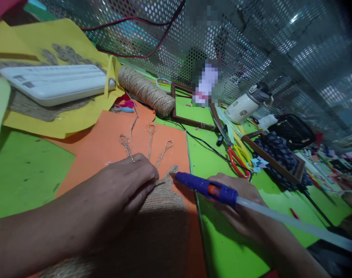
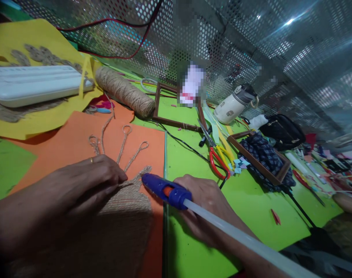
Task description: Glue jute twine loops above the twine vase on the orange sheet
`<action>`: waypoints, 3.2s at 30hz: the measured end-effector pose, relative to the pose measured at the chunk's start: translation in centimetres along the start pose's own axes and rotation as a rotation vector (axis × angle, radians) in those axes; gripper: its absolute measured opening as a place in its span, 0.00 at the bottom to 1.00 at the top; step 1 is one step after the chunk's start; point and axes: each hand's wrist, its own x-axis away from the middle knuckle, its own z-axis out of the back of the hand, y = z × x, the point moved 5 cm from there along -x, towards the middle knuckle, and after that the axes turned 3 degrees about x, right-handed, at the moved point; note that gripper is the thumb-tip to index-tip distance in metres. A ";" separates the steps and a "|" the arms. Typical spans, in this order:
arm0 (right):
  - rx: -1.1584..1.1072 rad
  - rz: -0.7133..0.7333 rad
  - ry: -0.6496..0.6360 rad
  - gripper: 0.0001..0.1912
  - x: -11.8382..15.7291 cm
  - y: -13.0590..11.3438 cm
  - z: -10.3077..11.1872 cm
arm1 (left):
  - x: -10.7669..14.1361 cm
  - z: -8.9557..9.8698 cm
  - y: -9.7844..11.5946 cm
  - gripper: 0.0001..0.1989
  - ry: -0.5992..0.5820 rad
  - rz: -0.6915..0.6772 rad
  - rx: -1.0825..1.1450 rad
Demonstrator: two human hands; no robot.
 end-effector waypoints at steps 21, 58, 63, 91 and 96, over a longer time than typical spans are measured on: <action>0.047 0.146 0.009 0.07 0.1 -0.9 0.1 | 0.1 -0.2 -0.1 0.14 -0.026 -0.014 -0.066; 0.095 0.125 0.029 0.06 0.9 -0.7 -0.3 | -0.2 -0.3 0.0 0.18 -0.048 0.010 -0.060; 0.076 0.104 0.042 0.08 0.6 -0.7 0.0 | -0.1 -0.3 -0.1 0.17 -0.021 -0.004 -0.048; -0.188 -0.230 0.198 0.20 -0.6 5.1 1.6 | 0.0 0.0 0.2 0.14 -0.055 0.002 -0.040; -0.236 -0.231 0.168 0.22 -0.9 4.5 1.1 | 0.0 0.1 0.2 0.14 -0.033 -0.004 -0.018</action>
